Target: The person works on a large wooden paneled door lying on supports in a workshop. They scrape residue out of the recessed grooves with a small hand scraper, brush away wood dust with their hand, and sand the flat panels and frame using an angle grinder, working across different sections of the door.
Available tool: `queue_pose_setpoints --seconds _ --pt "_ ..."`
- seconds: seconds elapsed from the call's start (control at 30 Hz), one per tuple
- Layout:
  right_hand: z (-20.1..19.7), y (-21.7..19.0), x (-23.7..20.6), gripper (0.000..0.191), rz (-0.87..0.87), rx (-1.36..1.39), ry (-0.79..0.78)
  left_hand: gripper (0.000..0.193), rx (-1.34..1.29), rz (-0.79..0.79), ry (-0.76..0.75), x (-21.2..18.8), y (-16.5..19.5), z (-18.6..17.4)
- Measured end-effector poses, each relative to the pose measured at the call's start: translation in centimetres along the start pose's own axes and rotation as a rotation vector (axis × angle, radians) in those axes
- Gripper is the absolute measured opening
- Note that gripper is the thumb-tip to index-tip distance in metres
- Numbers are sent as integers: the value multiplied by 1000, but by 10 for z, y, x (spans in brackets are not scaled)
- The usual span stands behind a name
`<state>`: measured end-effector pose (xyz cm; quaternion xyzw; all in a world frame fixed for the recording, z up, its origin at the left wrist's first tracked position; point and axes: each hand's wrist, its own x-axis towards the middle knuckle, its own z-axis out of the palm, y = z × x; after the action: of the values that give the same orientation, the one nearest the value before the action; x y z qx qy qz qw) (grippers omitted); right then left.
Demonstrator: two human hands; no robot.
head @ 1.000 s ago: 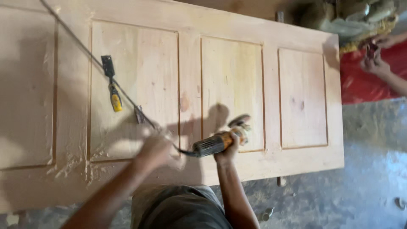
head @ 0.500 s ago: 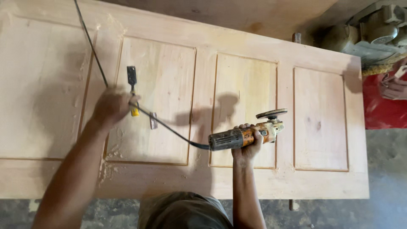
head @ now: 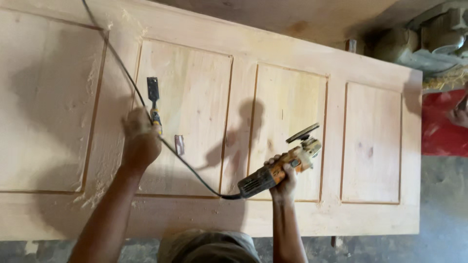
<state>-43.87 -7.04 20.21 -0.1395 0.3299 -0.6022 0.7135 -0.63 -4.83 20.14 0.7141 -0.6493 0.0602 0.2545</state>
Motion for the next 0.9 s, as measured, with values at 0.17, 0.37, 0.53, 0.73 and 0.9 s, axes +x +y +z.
queue_pose_setpoints --seconds 0.17,0.37,0.53,0.73,0.9 --pt "14 35 0 40 38 -93 42 17 -1077 -1181 -63 -24 -21 34" --pt "75 81 65 38 111 -113 41 29 -1758 -1567 239 90 -132 18" --pt "192 138 169 30 21 67 -34 17 -1581 -1300 617 317 -223 -42" --pt "259 176 234 31 82 54 -194 9 -1233 -999 -69 383 -211 -33" --pt "182 157 193 39 10 -209 -161 41 -1110 -746 -484 275 -183 38"
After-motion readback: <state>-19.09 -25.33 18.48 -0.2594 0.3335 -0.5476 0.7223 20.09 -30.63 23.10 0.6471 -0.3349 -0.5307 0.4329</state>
